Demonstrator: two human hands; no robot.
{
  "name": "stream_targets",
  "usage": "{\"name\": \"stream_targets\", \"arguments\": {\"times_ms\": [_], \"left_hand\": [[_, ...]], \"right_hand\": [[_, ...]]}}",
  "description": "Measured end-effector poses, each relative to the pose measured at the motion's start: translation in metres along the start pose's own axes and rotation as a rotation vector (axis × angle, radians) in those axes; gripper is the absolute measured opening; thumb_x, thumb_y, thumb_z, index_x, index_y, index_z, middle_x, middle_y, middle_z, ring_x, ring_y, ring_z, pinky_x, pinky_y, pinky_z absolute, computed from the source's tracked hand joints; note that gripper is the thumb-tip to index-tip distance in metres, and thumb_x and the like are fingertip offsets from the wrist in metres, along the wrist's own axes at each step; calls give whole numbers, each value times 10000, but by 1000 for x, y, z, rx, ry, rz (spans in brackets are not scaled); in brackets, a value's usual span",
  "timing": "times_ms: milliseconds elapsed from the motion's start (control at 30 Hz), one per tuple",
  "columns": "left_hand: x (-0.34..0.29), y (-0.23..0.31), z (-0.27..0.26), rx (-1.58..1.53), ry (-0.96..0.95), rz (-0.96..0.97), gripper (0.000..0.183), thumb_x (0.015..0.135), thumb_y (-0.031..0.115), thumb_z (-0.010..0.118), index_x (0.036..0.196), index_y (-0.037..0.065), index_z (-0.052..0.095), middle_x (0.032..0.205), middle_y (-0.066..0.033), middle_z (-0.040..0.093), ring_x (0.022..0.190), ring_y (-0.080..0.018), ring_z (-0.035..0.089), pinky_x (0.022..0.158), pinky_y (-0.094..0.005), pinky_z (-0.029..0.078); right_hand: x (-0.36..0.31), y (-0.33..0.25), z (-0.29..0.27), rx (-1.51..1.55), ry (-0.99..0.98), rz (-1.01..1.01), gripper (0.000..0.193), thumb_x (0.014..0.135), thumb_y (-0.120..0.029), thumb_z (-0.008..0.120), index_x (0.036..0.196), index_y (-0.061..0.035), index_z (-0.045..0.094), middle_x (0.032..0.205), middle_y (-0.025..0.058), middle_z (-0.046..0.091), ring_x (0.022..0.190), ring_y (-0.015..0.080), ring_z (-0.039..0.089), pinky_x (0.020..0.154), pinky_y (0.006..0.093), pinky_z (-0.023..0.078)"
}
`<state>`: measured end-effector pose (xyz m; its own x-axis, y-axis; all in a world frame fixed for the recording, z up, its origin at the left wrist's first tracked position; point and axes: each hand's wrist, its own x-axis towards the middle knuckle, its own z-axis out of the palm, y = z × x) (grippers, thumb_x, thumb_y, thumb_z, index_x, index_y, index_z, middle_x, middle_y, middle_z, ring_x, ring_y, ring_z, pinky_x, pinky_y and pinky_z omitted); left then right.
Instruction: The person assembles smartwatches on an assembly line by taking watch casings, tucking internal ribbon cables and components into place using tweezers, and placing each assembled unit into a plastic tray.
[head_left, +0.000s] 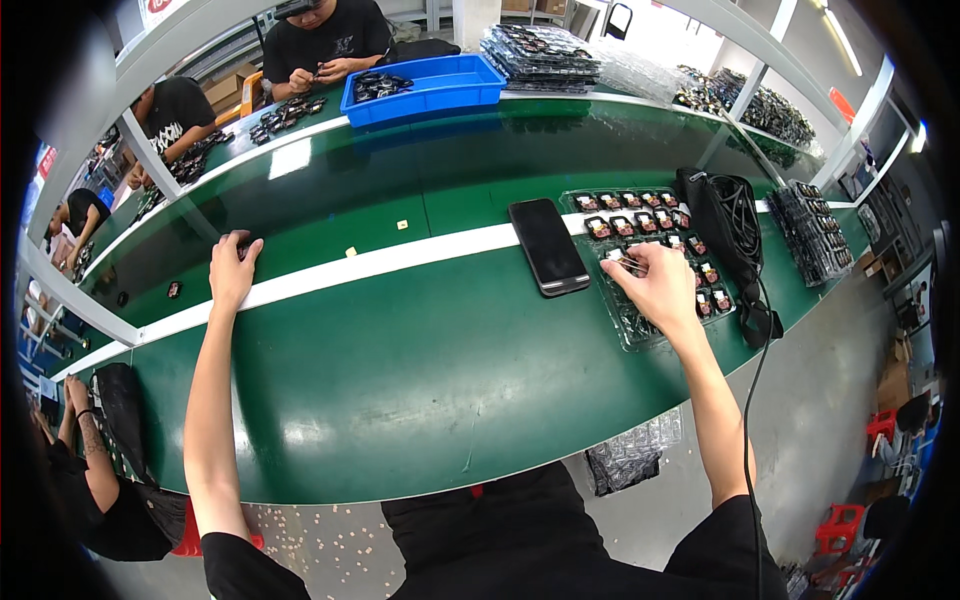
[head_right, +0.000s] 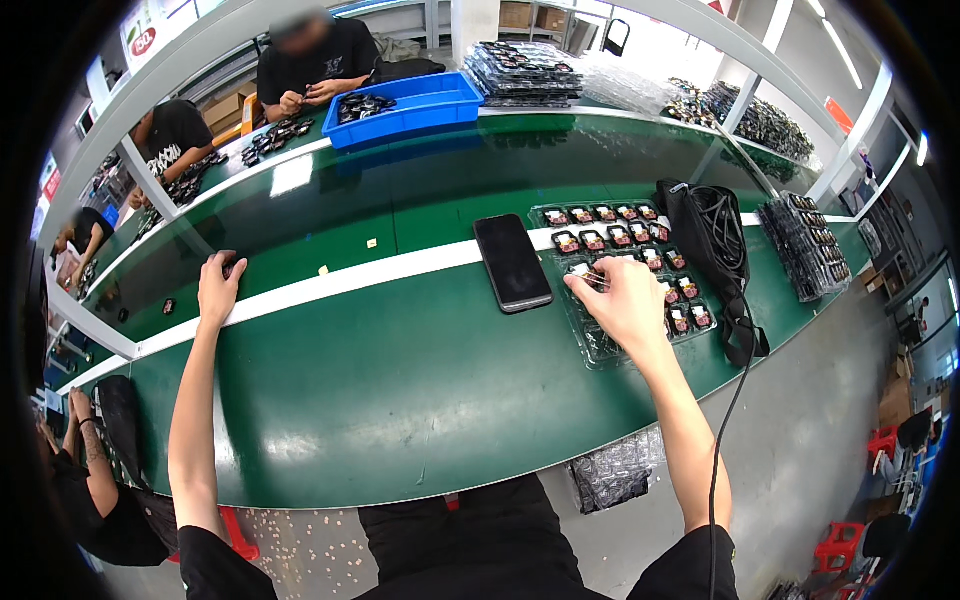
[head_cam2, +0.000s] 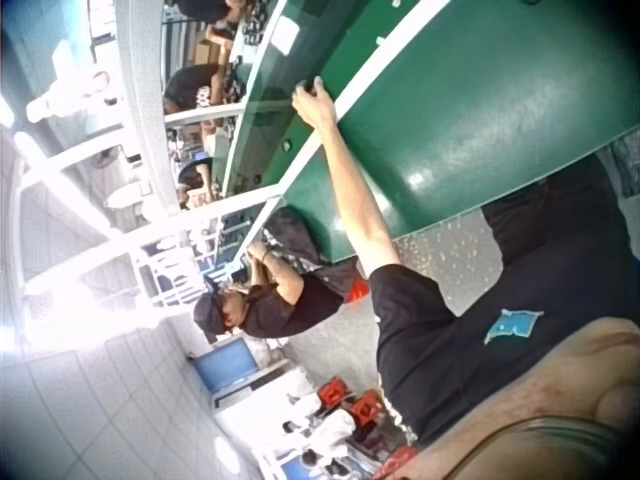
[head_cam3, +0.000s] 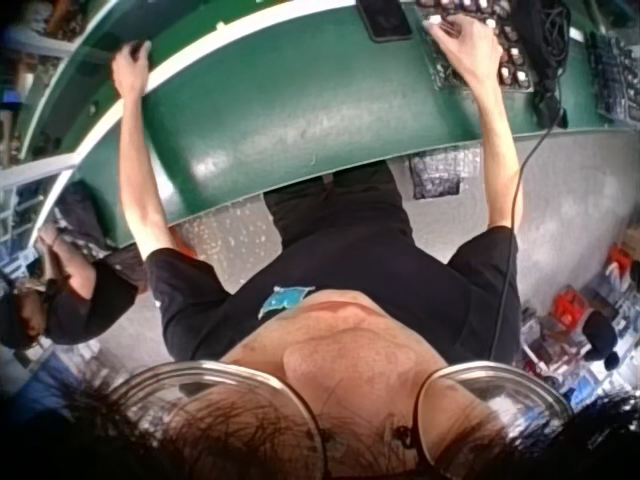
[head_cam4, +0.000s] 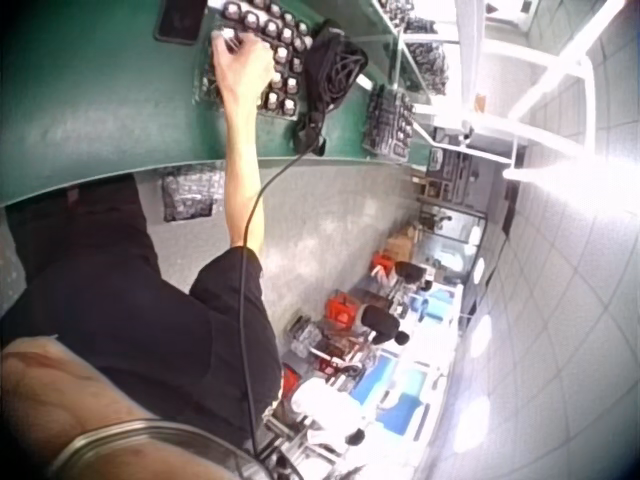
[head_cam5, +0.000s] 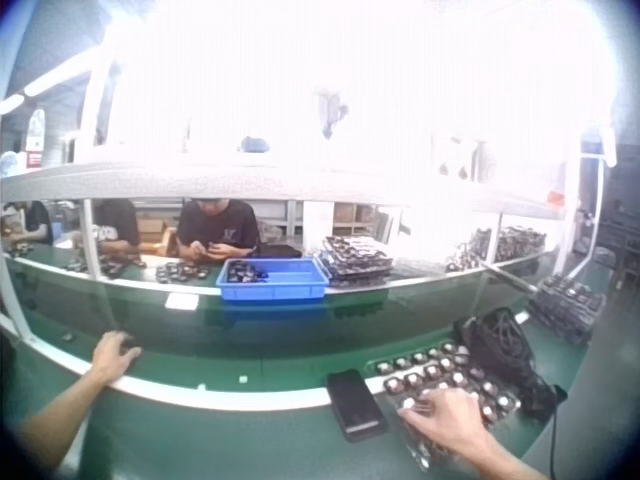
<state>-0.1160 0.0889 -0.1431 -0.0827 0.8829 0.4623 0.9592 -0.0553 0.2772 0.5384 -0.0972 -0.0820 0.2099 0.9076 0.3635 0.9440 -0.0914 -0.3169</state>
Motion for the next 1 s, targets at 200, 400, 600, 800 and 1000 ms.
{"name": "stream_targets", "arguments": {"times_ms": [200,400,600,800,1000], "left_hand": [[-4,5,-4,-200,54,94,386,1015,152,810,1355,3,704,1209,-185,779,1090,-322,745,996,-428,587],[-62,132,-27,-581,-200,279,463,931,86,858,1368,28,717,1176,-125,806,1029,-215,755,922,-371,581],[-131,212,-53,-905,-675,386,591,861,31,902,1420,34,711,1386,-135,752,1295,-267,724,1159,-419,547],[-138,208,-49,-889,-592,474,737,792,152,983,1460,38,696,1395,-151,744,1326,-296,706,1196,-440,517],[-146,213,-43,-704,-487,570,710,796,239,1008,1428,72,729,1294,-90,771,1224,-291,686,1105,-436,540]], "right_hand": [[15,-23,-8,240,69,-8,375,940,-381,871,1038,-21,837,712,97,692,642,238,681,634,415,523],[9,-49,-3,402,-162,-125,238,930,-173,831,848,20,720,630,86,627,579,173,600,595,363,474],[-15,-105,10,993,-699,-50,224,1079,-178,786,1161,20,723,985,-28,741,894,10,631,797,226,486],[-28,-154,51,944,-624,-265,241,1099,-162,731,1193,58,753,887,47,778,769,59,615,700,286,498],[-40,-154,71,1058,-651,-91,266,1086,-154,767,1249,52,807,955,70,818,849,77,723,729,269,558]]}}
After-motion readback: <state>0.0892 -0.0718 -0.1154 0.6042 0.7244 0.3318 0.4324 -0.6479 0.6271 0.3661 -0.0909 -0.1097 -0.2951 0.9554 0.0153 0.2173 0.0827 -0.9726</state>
